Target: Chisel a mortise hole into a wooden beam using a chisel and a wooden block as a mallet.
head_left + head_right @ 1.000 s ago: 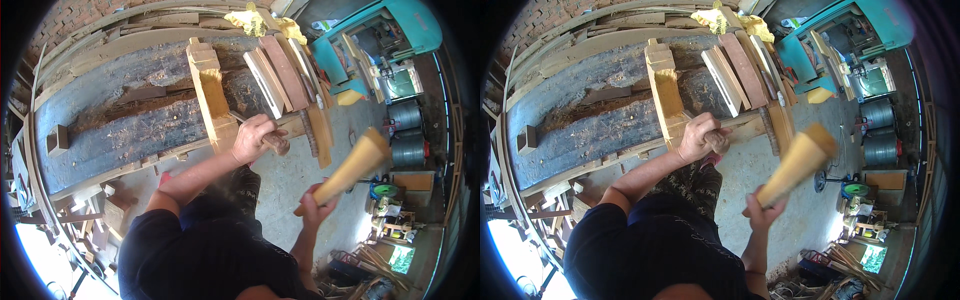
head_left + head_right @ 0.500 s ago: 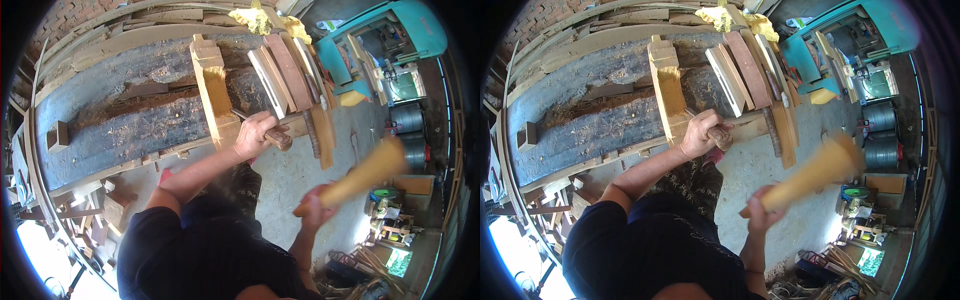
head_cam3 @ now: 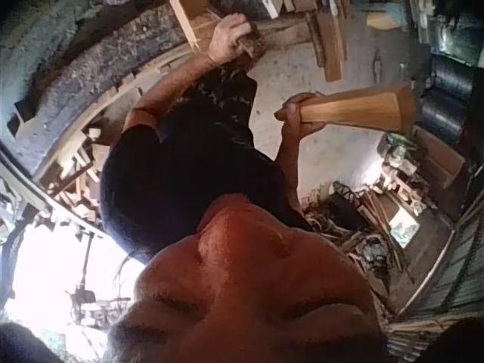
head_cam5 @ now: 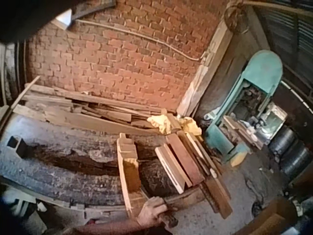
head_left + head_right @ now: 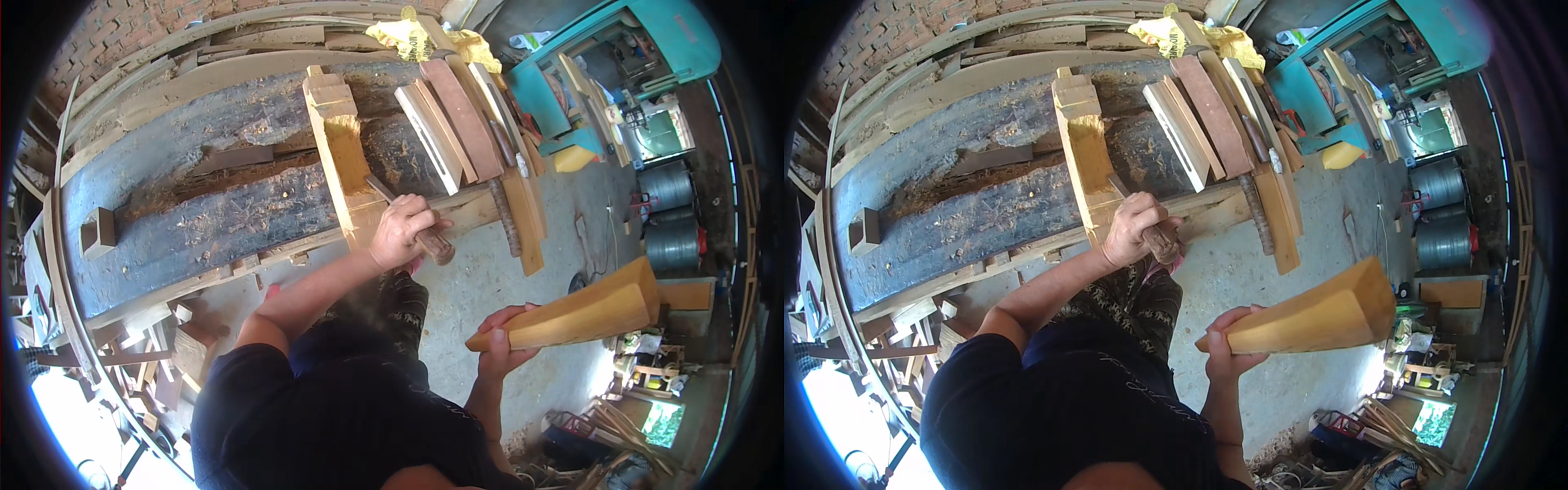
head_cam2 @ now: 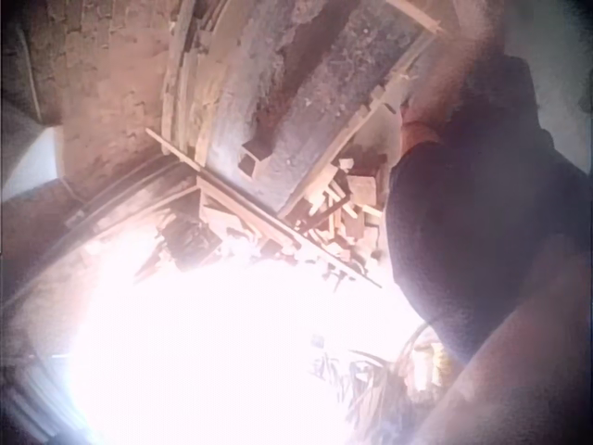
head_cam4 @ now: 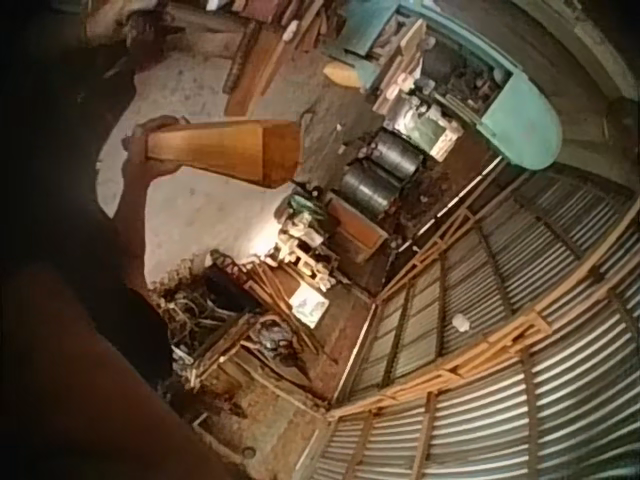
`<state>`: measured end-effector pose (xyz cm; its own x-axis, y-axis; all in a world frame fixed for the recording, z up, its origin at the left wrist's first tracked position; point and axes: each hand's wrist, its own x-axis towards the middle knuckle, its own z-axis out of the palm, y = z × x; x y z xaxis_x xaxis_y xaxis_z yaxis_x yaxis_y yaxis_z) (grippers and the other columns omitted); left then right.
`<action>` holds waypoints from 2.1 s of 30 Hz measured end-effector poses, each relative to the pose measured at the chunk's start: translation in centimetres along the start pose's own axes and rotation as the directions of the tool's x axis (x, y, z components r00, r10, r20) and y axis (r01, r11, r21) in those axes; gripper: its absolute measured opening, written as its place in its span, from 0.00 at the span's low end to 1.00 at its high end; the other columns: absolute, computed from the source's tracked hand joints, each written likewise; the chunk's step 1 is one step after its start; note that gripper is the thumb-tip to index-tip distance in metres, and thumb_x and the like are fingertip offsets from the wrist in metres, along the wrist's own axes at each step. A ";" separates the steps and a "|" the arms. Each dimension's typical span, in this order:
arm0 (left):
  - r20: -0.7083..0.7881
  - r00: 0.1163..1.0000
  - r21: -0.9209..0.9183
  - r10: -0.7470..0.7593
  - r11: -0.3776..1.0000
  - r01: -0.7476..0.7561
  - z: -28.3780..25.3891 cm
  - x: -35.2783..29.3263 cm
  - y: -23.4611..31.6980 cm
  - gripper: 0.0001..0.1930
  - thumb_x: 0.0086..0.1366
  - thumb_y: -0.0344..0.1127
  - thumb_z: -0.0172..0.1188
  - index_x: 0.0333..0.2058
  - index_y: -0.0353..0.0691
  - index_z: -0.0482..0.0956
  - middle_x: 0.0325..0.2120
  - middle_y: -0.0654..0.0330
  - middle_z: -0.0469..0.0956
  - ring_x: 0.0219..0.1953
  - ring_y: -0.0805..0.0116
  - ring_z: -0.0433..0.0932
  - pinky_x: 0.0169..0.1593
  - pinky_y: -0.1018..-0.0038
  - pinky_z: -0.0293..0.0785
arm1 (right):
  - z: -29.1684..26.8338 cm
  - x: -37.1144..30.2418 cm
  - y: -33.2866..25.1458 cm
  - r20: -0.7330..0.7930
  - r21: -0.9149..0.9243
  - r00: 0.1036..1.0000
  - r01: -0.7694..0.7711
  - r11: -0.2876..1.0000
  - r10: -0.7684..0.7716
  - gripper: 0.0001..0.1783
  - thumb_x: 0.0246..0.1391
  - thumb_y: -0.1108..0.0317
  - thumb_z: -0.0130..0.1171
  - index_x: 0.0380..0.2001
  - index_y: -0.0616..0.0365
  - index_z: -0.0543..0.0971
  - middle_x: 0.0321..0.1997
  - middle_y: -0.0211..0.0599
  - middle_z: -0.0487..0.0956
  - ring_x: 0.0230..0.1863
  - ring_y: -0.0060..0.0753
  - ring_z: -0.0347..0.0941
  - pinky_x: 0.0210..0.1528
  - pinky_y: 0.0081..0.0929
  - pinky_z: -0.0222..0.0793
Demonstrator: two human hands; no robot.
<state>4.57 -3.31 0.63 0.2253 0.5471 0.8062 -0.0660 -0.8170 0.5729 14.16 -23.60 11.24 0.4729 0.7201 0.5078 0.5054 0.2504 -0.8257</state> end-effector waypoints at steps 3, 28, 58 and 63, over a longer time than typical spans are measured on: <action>-0.008 0.994 -0.080 -0.110 0.991 0.109 0.1 1.5 1.8 0.13 0.49 0.29 0.71 0.27 0.40 0.72 0.20 0.58 0.67 0.23 0.58 0.70 0.26 0.64 0.64 | -0.8 0.2 -0.7 -0.036 0.102 0.990 -0.135 0.986 0.139 0.35 0.41 0.71 0.63 0.53 0.64 0.60 0.27 0.38 0.73 0.24 0.25 0.69 0.29 0.21 0.67; 0.123 0.989 0.095 -0.084 0.993 0.073 -1.1 -2.4 -3.3 0.12 0.48 0.36 0.67 0.26 0.43 0.72 0.23 0.59 0.66 0.30 0.57 0.69 0.35 0.63 0.62 | 3.1 -3.0 4.3 0.155 -0.336 0.846 -0.441 0.832 0.510 0.26 0.44 0.63 0.70 0.43 0.61 0.69 0.33 0.41 0.78 0.33 0.32 0.74 0.36 0.31 0.71; 0.666 0.525 -0.745 0.529 0.494 0.448 -8.6 17.6 15.8 0.24 0.68 0.50 0.47 0.56 0.41 0.72 0.52 0.49 0.74 0.53 0.62 0.75 0.53 0.70 0.71 | -2.0 -3.8 7.9 -0.303 -0.042 0.730 -0.652 0.757 0.612 0.25 0.62 0.53 0.52 0.52 0.61 0.67 0.26 0.36 0.74 0.21 0.26 0.71 0.26 0.21 0.70; 0.690 0.567 -0.450 0.451 0.880 -0.152 6.6 16.3 20.5 0.07 0.56 0.34 0.56 0.33 0.41 0.78 0.28 0.55 0.81 0.37 0.59 0.82 0.39 0.60 0.76 | -2.1 -4.6 5.2 -0.320 0.046 0.749 -0.600 0.799 0.580 0.22 0.62 0.53 0.51 0.48 0.60 0.67 0.22 0.32 0.70 0.17 0.23 0.66 0.21 0.19 0.65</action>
<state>13.31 -12.29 24.54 0.7683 -0.1840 0.6131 -0.5301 -0.7197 0.4483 16.12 -26.98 5.10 0.8785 0.4772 -0.0202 0.0873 -0.2019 -0.9755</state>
